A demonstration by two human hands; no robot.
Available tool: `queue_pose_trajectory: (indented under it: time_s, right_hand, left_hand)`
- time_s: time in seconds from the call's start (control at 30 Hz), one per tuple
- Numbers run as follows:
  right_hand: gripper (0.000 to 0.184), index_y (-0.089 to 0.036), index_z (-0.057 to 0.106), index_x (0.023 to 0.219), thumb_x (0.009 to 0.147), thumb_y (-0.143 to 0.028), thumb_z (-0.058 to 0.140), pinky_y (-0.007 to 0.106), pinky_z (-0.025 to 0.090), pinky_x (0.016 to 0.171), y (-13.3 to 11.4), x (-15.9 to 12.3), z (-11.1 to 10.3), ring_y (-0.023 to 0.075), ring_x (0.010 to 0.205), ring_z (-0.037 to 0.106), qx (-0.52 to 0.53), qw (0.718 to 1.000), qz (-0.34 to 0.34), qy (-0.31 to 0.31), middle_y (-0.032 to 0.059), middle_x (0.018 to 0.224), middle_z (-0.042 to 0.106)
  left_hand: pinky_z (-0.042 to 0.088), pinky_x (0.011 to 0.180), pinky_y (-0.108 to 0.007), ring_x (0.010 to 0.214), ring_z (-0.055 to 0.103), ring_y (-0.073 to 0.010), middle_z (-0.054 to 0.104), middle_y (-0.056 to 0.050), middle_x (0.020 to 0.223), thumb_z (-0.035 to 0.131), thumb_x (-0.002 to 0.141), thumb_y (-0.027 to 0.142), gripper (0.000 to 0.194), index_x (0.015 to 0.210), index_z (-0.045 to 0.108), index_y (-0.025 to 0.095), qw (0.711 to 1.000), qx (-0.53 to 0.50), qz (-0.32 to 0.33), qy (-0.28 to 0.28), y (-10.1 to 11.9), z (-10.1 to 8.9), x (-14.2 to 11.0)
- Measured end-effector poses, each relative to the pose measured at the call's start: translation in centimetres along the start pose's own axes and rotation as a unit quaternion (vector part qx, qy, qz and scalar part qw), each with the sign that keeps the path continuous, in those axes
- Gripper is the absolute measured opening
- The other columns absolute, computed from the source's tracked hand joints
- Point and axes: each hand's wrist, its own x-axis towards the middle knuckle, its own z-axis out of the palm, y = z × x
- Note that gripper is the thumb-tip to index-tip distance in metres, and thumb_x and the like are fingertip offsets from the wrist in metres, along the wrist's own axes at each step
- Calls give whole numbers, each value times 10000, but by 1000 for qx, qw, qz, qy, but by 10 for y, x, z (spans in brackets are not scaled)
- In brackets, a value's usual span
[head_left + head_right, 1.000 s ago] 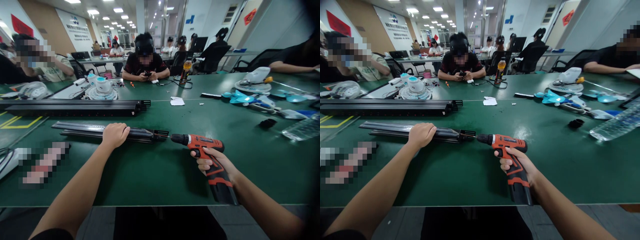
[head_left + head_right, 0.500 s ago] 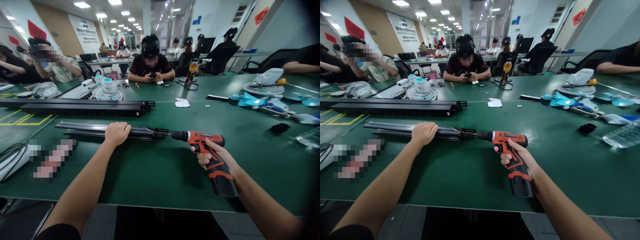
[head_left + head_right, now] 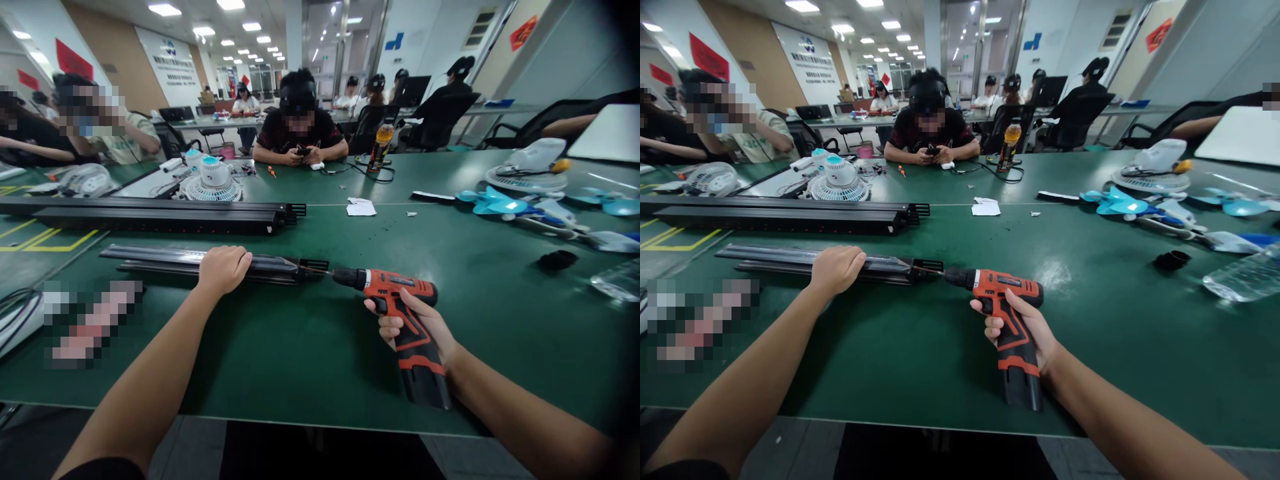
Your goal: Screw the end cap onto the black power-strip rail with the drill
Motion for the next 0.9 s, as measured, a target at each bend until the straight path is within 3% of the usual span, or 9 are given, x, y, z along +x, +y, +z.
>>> queue_pose_trajectory:
  time_s: [0.17, 0.3, 0.37, 0.6, 0.9]
  right_hand:
    - [463, -147, 707, 1156, 915, -542, 728, 236, 526, 641, 2, 0, 7, 139, 638, 558, 11, 1000, 29, -5, 12, 668, 616]
    - [382, -154, 701, 1175, 941, -456, 710, 232, 549, 680, 4, 2, 16, 101, 645, 564, 24, 1000, -9, 16, 85, 1012, 747]
    - [365, -166, 699, 1197, 952, -437, 698, 240, 555, 681, 4, 2, 19, 105, 647, 572, 29, 999, -11, 21, 91, 1048, 752]
    - [537, -128, 700, 1260, 900, -521, 763, 224, 510, 595, 2, -4, 11, 141, 645, 594, 35, 997, 73, -11, 24, 688, 652]
    - [570, -119, 710, 1276, 857, -487, 831, 216, 524, 592, -2, -12, 15, 145, 655, 646, 13, 996, 83, -2, 31, 705, 680]
  left_hand:
    - [379, 682, -384, 765, 661, -279, 729, -108, 795, 278, 1048, 441, 529, 813, 693, 212, 1000, 3, -11, -2, -2, 0, -2]
    - [381, 677, -384, 770, 661, -280, 734, -106, 798, 289, 1043, 452, 525, 833, 708, 216, 1000, 3, -15, -4, -3, 0, -3]
    - [385, 674, -383, 766, 658, -278, 733, -106, 793, 291, 1040, 454, 526, 832, 712, 216, 1000, -2, -15, -2, -5, 1, -3]
    - [396, 684, -382, 762, 650, -265, 737, -101, 800, 279, 1030, 441, 524, 825, 706, 217, 1000, -1, -12, 0, -6, 0, -4]
    - [363, 675, -395, 752, 642, -270, 715, -99, 774, 263, 1036, 417, 514, 779, 662, 220, 1000, 15, -10, -3, -5, 0, -5]
